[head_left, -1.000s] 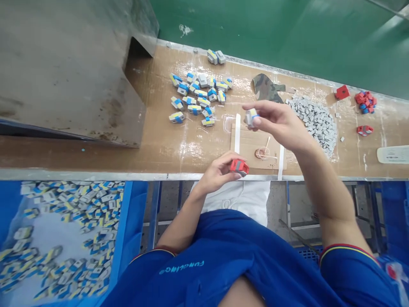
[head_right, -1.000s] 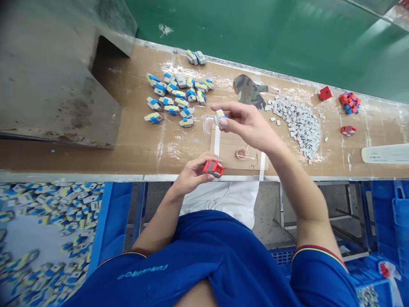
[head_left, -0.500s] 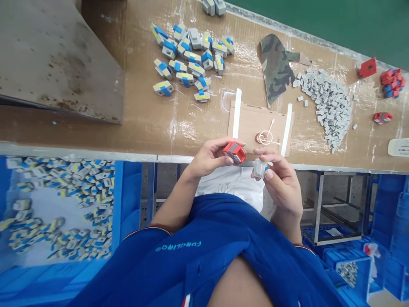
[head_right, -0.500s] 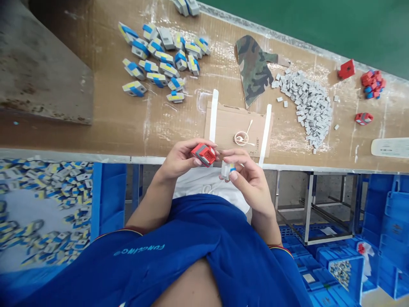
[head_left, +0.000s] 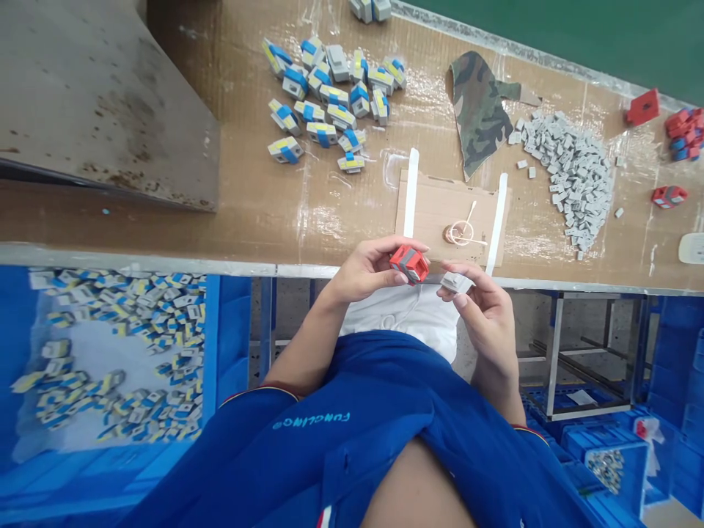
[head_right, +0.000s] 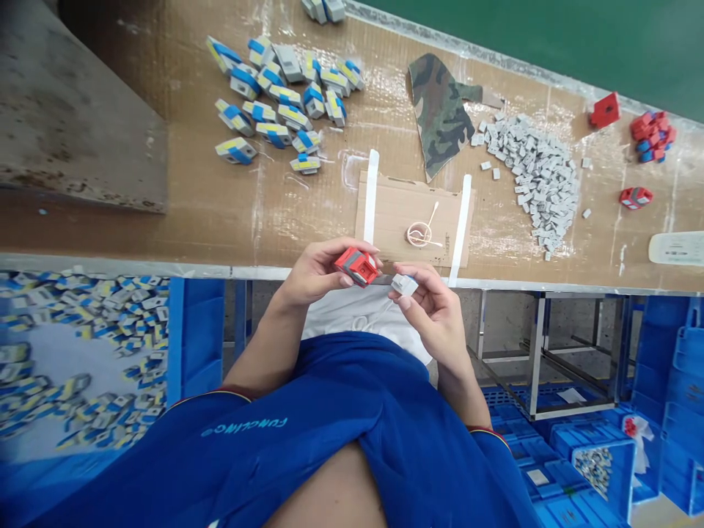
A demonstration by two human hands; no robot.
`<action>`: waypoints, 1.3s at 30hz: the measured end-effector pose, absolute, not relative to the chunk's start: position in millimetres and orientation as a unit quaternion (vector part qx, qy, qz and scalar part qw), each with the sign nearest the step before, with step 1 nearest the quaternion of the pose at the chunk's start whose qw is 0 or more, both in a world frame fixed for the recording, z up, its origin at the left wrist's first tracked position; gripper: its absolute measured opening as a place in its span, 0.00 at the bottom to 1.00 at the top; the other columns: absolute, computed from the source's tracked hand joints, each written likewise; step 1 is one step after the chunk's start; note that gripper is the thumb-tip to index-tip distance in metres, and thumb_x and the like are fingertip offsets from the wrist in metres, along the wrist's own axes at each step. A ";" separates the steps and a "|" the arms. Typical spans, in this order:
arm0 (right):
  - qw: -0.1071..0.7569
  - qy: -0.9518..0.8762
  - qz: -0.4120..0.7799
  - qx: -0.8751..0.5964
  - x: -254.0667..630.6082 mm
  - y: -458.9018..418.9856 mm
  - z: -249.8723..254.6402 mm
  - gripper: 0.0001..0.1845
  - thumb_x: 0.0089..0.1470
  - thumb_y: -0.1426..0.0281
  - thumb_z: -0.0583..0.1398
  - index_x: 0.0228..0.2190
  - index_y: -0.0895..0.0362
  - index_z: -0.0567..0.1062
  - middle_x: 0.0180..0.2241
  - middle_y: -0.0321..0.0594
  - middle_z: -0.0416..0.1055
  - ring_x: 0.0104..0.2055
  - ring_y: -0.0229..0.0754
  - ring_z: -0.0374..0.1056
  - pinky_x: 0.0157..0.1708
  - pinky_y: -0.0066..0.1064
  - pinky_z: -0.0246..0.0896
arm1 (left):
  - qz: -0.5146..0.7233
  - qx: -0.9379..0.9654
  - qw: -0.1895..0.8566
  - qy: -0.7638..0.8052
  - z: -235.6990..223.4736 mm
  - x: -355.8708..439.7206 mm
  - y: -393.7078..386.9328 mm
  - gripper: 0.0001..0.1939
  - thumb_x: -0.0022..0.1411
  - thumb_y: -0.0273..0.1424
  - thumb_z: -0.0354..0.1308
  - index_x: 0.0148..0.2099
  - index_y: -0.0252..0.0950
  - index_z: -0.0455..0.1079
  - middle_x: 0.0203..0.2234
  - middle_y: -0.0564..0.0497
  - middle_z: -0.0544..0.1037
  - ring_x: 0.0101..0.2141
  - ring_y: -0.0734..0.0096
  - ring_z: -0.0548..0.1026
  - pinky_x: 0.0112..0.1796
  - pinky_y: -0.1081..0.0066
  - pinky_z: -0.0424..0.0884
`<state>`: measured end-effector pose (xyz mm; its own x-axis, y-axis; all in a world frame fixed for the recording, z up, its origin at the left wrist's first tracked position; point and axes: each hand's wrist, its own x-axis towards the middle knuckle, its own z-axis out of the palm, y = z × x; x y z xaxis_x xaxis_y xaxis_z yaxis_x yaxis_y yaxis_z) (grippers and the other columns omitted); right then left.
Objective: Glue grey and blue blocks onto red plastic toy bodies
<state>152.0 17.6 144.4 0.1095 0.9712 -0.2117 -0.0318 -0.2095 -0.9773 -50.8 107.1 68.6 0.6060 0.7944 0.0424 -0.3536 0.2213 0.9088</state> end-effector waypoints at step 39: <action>0.399 -0.614 0.228 -0.641 134.6 31.6 131.2 0.09 0.62 0.63 0.68 0.42 0.53 0.80 0.32 0.35 0.77 0.33 0.40 0.74 0.34 0.33 0.73 | 0.344 0.485 0.757 0.272 72.9 -43.3 105.5 0.24 0.55 0.44 0.76 0.46 0.32 0.79 0.35 0.47 0.84 0.33 0.71 0.81 0.35 0.74 0.78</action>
